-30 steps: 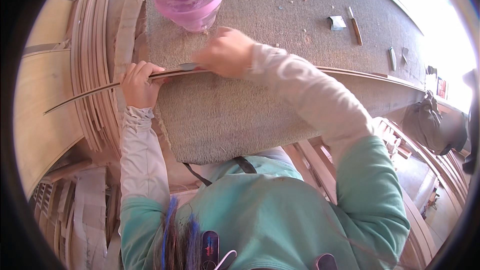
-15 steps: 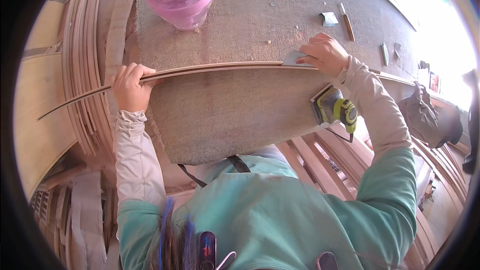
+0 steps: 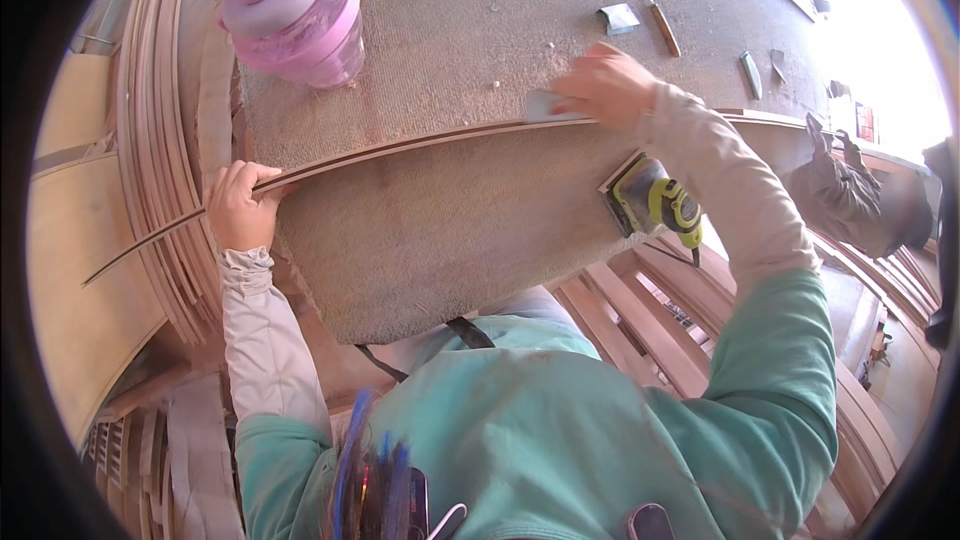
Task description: The person sands a long, thin wooden strip using a handheld electric sander and then hand-sands with sandpaper. The person flips the strip to sand both sides and edges, then places the finished piece with other strips.
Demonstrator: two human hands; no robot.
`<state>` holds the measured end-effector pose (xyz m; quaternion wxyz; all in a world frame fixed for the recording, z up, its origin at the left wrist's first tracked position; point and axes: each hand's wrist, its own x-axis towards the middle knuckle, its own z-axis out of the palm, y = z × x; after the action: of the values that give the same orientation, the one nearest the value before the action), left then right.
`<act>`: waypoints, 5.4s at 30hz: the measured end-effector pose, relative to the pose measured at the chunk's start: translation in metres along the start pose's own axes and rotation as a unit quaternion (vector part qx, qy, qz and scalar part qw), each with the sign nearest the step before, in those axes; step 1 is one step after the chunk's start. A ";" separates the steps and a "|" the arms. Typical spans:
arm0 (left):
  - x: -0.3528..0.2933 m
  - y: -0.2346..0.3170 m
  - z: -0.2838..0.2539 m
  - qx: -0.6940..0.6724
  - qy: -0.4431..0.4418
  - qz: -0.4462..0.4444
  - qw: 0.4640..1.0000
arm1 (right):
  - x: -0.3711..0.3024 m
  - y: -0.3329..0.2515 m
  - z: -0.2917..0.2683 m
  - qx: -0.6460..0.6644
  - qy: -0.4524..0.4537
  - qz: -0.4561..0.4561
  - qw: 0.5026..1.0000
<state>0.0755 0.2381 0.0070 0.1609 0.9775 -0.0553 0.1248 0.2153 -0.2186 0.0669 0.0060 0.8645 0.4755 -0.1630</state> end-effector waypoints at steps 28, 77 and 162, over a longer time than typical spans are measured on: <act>0.007 0.002 0.002 -0.030 0.015 0.023 0.999 | 0.155 -0.155 -0.012 0.061 0.098 -0.124 0.986; 0.029 0.149 0.064 0.014 -0.013 0.001 1.000 | -0.101 0.077 0.032 0.092 0.170 -0.007 0.981; -0.024 -0.039 -0.013 -0.126 0.010 0.044 0.991 | 0.137 -0.225 -0.022 0.719 0.310 0.247 0.570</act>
<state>0.0554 0.2804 0.0007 0.2778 0.9448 -0.1116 0.1331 0.1041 0.0202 0.0813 -0.7257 0.6653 -0.0580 -0.1654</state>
